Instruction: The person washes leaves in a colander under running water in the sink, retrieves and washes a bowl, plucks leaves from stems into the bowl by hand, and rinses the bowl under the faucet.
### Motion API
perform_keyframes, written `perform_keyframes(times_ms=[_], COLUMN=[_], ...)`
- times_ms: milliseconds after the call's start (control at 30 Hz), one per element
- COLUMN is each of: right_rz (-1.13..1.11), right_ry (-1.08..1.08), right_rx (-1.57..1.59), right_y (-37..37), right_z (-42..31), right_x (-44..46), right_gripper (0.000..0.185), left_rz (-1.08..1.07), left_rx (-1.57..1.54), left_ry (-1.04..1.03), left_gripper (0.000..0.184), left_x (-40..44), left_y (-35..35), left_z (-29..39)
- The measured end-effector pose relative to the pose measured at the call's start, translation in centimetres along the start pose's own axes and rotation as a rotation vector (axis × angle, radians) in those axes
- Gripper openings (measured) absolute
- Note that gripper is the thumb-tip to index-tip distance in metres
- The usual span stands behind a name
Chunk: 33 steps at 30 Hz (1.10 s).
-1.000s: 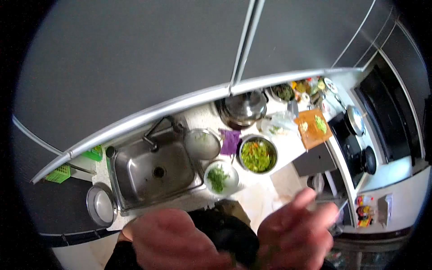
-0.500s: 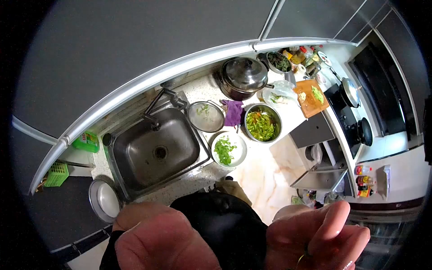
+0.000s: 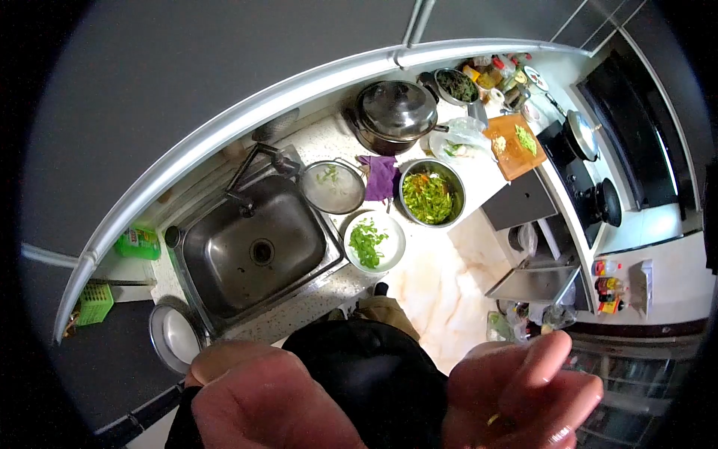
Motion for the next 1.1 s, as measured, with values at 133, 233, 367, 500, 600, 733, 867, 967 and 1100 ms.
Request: perform_keyframes(times_ms=[133,233,367,500,600,733,867,967,1100], right_rz=[-1.097,-0.988,-0.639,-0.880,-1.139,-1.536,-1.734,-1.511,-0.978], right_ry=[-0.328,-0.638,-1.232,-1.305,-1.530,-1.312,-1.479,-1.764,-1.832], right_rx=[-1.240,-1.660,-1.902,-1.681,-1.665,-1.641,-1.853,-1.766,-1.616], right_y=[9.6,20.1,32.5,37.0,41.4,44.8,47.9,47.9,48.5], right_z=[-6.1,-10.6,-18.4,-16.9,-14.2,-12.0,-12.6,-12.3,-13.0], right_x=[4.0,3.3,-4.1,-10.5,-15.2,-18.8,-20.5,-19.0,-16.1], right_gripper=[0.013,0.019,0.015,0.019,0.029,0.047,0.050,0.040,0.030], left_rz=[-0.992,-0.097,-0.383,-0.973,-0.741,-0.599,-0.524,-0.516,-0.558], left_rx=[0.292,0.430,0.551,0.943,0.878,0.656,0.523,0.486,0.527], left_ry=[0.507,0.536,0.884,0.936,0.918,1.136,1.268,1.326,1.340], left_gripper=[0.011,0.027,0.038,0.066,0.060,0.043,0.033,0.030,0.029], left_x=[-3.6,-12.5,-23.0,-32.3,-30.5,-31.9,-34.1,-35.6,-36.3], left_y=[-3.1,-5.9,-9.8,-12.5,-12.0,-9.7,-7.7,-7.3,-9.3], left_z=[-6.4,-14.7,-28.3,-32.2,-28.6,-22.5,-16.7,-14.4,-14.4])
Point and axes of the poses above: each hand's wrist, its own x-axis towards the middle knuckle, its own y-axis out of the back of the hand, z = x × y, the point moved 3 cm from there along x, towards the middle knuckle, and after that the axes turned 8 degrees about y, right-handed, at the moved point
